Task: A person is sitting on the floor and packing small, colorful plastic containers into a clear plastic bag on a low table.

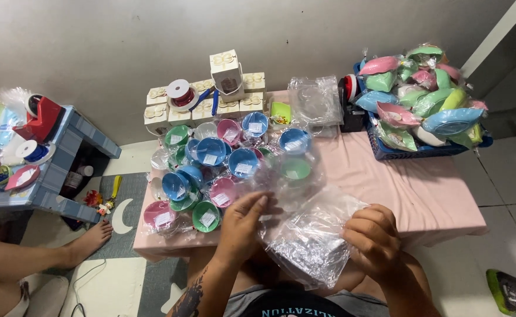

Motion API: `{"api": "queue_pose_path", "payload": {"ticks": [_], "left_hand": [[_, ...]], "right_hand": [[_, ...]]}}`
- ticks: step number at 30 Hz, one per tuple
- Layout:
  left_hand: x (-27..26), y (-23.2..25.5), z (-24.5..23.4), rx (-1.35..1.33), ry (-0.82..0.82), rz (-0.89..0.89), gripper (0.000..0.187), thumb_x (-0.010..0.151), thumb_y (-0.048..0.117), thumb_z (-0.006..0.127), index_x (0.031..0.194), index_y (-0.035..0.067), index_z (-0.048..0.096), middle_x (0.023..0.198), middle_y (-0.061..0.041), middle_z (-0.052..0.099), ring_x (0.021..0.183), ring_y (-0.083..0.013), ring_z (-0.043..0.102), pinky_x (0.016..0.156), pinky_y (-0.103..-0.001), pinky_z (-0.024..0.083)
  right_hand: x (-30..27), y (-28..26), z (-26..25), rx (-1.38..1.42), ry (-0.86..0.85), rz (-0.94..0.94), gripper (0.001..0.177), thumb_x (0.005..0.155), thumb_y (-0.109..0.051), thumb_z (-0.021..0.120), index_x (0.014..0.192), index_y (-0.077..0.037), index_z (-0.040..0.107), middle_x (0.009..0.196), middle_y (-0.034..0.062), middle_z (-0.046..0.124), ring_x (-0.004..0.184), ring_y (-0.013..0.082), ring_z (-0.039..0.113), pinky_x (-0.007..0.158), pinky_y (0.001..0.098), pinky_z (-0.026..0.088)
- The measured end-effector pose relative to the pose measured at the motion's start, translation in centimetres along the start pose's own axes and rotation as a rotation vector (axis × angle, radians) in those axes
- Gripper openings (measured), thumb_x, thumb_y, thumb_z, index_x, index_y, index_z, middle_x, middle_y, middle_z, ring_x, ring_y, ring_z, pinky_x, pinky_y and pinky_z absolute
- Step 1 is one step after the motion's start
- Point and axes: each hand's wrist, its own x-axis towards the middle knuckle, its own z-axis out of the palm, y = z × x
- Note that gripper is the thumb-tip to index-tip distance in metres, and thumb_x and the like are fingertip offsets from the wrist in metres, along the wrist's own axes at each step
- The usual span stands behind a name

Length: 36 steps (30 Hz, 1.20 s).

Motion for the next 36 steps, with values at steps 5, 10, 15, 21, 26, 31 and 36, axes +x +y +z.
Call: {"api": "queue_pose_path", "payload": {"ticks": [5,10,15,21,26,31,36], "left_hand": [[1.3,-1.0,-0.7,-0.161,0.256,0.101,0.016,0.094,0.019,0.078,0.091,0.005,0.071,0.08,-0.004,0.059,0.065,-0.0153,0.055,0.054,-0.031,0.058],[1.7,-1.2,0.1,0.046,0.275,0.136,0.033,0.089,0.041,0.08,0.083,0.015,0.061,0.069,0.0,0.057,0.055,-0.0139,0.053,0.059,-0.031,0.047],[1.8,-1.9,0.7,0.123,0.235,0.094,0.031,0.088,0.037,0.082,0.093,0.014,0.062,0.081,0.0,0.059,0.074,-0.0148,0.055,0.072,-0.03,0.047],[2.2,-4.0,0.4,-0.117,0.01,0.125,0.06,0.075,0.048,0.088,0.109,0.009,0.057,0.087,-0.003,0.057,0.061,-0.01,0.052,0.048,-0.023,0.049],[1.5,-3.2,0.2,-0.023,0.005,0.148,0.017,0.1,0.014,0.071,0.113,0.005,0.063,0.081,-0.007,0.064,0.057,-0.0152,0.057,0.052,-0.027,0.05],[-0.3,-3.7,-1.2,0.291,-0.174,0.173,0.019,0.104,0.016,0.062,0.113,0.004,0.074,0.098,-0.011,0.075,0.085,-0.0174,0.074,0.081,-0.03,0.071],[-1.9,0.4,-3.0,0.641,-0.693,-0.046,0.08,0.087,0.056,0.065,0.153,0.016,0.045,0.159,-0.01,0.048,0.146,-0.0285,0.047,0.119,-0.05,0.04]], "right_hand": [[-1.0,0.1,0.0,-0.081,-0.173,0.01,0.013,0.099,-0.013,0.066,0.109,-0.018,0.073,0.082,-0.0035,0.054,0.081,0.0189,0.054,0.098,0.0464,0.042],[-1.6,-0.3,0.8,0.418,-0.364,0.296,0.04,0.084,-0.053,0.08,0.094,-0.016,0.068,0.087,0.0003,0.06,0.083,0.0213,0.057,0.087,0.0381,0.045],[-2.6,0.1,0.4,0.817,-0.304,0.476,0.041,0.099,-0.048,0.068,0.088,-0.008,0.068,0.089,0.0051,0.052,0.087,0.0231,0.053,0.08,0.0367,0.046],[-7.1,1.7,1.0,1.055,0.149,0.814,0.033,0.11,-0.031,0.057,0.087,-0.009,0.066,0.088,0.0118,0.062,0.086,0.0267,0.062,0.08,0.0372,0.053],[-8.0,3.9,0.2,0.865,0.717,1.187,0.03,0.116,-0.034,0.054,0.098,-0.011,0.058,0.073,0.0071,0.053,0.073,0.0262,0.062,0.077,0.0428,0.06],[-3.3,5.0,-2.4,0.593,0.872,1.374,0.022,0.122,-0.027,0.045,0.105,-0.018,0.055,0.088,-0.0015,0.06,0.077,0.0193,0.069,0.068,0.032,0.061],[-0.4,7.6,-4.6,0.445,0.504,1.222,0.019,0.125,-0.027,0.042,0.116,-0.014,0.053,0.08,0.0001,0.05,0.057,0.013,0.052,0.051,0.0262,0.046]]}}
